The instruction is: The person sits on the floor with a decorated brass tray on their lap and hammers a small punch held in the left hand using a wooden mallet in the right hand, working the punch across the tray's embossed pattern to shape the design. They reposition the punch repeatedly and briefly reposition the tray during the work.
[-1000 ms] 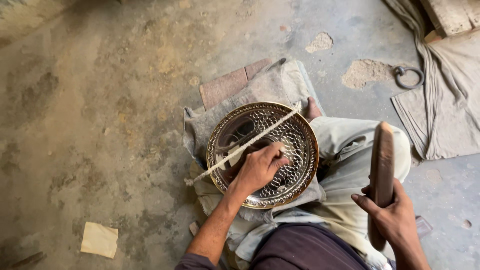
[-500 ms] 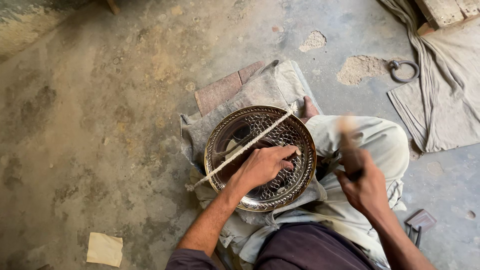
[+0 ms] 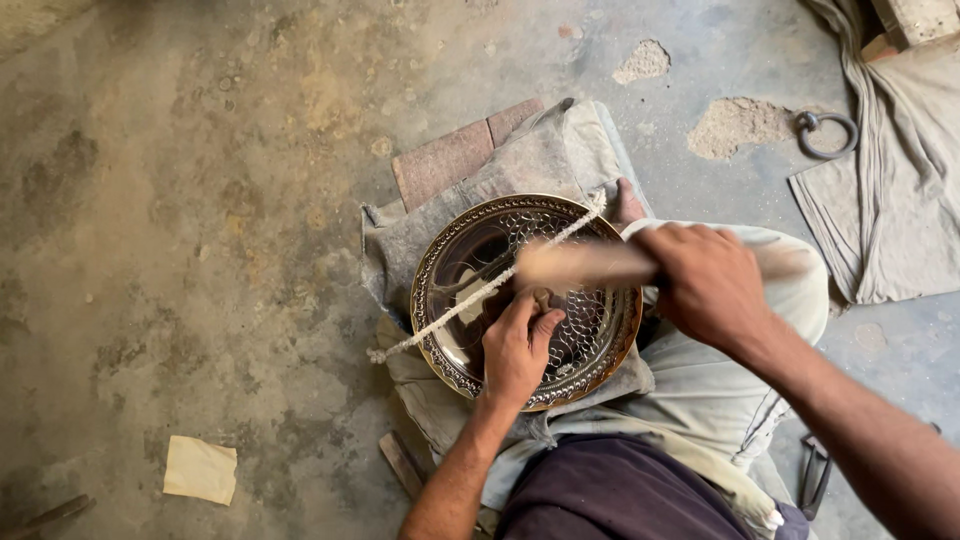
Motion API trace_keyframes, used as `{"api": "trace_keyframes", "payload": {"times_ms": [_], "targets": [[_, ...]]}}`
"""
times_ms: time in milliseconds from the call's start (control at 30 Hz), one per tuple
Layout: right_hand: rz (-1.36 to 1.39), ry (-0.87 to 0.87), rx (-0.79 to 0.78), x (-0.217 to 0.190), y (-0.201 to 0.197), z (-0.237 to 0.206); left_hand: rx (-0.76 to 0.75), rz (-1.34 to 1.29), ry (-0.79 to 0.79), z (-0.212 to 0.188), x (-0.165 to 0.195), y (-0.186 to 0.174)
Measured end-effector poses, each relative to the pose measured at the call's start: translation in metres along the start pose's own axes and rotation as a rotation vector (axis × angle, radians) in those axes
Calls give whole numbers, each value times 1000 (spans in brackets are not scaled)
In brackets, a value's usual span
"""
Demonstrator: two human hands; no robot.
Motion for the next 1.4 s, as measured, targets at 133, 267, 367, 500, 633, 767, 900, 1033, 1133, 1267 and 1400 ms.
{"api": "trace_keyframes", "payload": {"times_ms": [133,267,367,500,633,767,900,1033,1133,1267,1400], "targets": [[164,-190,43,-24,-11,13,86,41,-96,-15,-13,-4],[-42,-56,-43,-5,-6,9,3,22,-80,-7,-17,3],[-92,3,-28,13,-9,-3,-68,-33,53,5,-3,2],[-79,130,-17,37,0,-33,-290,15,81,22,4,14],[372,502,32,69,26,-83,-478,38,146,31,15,28],[107,393,102,55,31,-121,-650,5,199,38,25,45],[172,557,64,65,56,-161,-826,154,292,38,33,63],[298,816,84,76,76,-199,-940,160,297,34,35,74],[88,532,69,55,70,-183,-913,70,230,36,30,71],[250,758,-59,84,77,-177,-595,26,145,54,10,34],[226,592,67,76,56,-146,-484,-32,225,47,5,18]]}}
Point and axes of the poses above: each hand's wrist, its own z-axis towards the middle knuckle, its own y-axis out of the palm, x = y × z, the point moved 10 cm from there along z, towards the middle knuckle, and after that the axes turned 3 degrees about y, right-handed, at the moved point
